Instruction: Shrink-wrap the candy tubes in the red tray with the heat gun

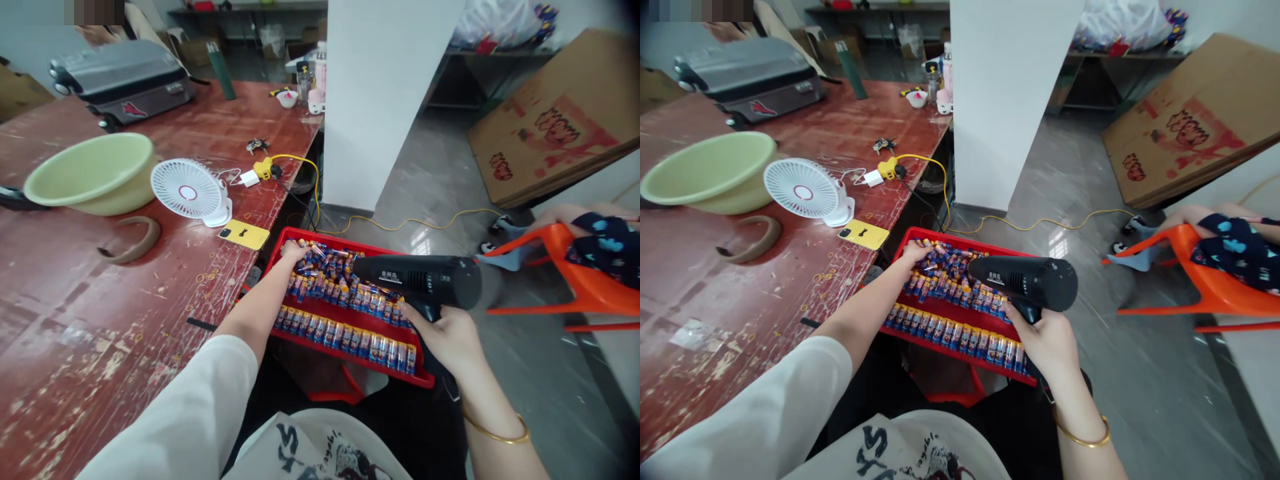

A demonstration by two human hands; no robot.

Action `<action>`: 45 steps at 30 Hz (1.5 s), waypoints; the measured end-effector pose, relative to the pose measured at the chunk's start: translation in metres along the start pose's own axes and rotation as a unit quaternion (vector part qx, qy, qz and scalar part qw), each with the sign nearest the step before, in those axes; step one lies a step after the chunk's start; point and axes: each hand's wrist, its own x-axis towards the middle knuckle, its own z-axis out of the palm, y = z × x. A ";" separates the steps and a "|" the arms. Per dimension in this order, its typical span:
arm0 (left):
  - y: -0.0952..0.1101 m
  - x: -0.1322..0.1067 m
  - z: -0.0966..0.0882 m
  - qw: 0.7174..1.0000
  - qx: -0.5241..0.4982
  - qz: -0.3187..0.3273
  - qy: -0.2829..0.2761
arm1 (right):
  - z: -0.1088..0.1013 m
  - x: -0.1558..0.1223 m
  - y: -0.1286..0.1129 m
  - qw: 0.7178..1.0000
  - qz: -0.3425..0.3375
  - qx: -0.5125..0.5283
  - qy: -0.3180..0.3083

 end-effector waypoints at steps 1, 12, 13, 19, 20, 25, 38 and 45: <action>-0.001 -0.003 -0.004 1.000 0.005 0.006 0.012 | 0.002 0.000 -0.002 1.000 -0.005 0.001 -0.005; -0.041 -0.097 0.021 0.940 0.287 0.107 -0.152 | 0.004 0.001 -0.008 1.000 -0.003 0.007 -0.009; -0.037 -0.090 0.017 0.940 0.287 0.111 -0.150 | 0.003 -0.001 -0.006 1.000 -0.001 0.011 -0.009; -0.004 -0.061 0.009 0.949 0.272 0.128 -0.094 | -0.007 -0.009 0.005 1.000 0.005 -0.021 -0.019; -0.004 -0.064 0.015 0.948 0.268 0.135 -0.101 | -0.010 -0.011 0.008 0.999 0.014 -0.043 -0.028; -0.015 -0.083 0.044 0.938 0.259 0.151 -0.174 | -0.023 -0.022 0.030 0.988 0.046 -0.118 -0.084; -0.030 -0.059 0.013 0.956 0.261 0.137 -0.021 | -0.032 -0.035 0.072 0.939 0.217 -0.258 -0.064; -0.084 -0.088 0.035 0.964 0.256 -0.033 -0.069 | -0.006 -0.010 0.051 0.983 0.126 -0.116 -0.065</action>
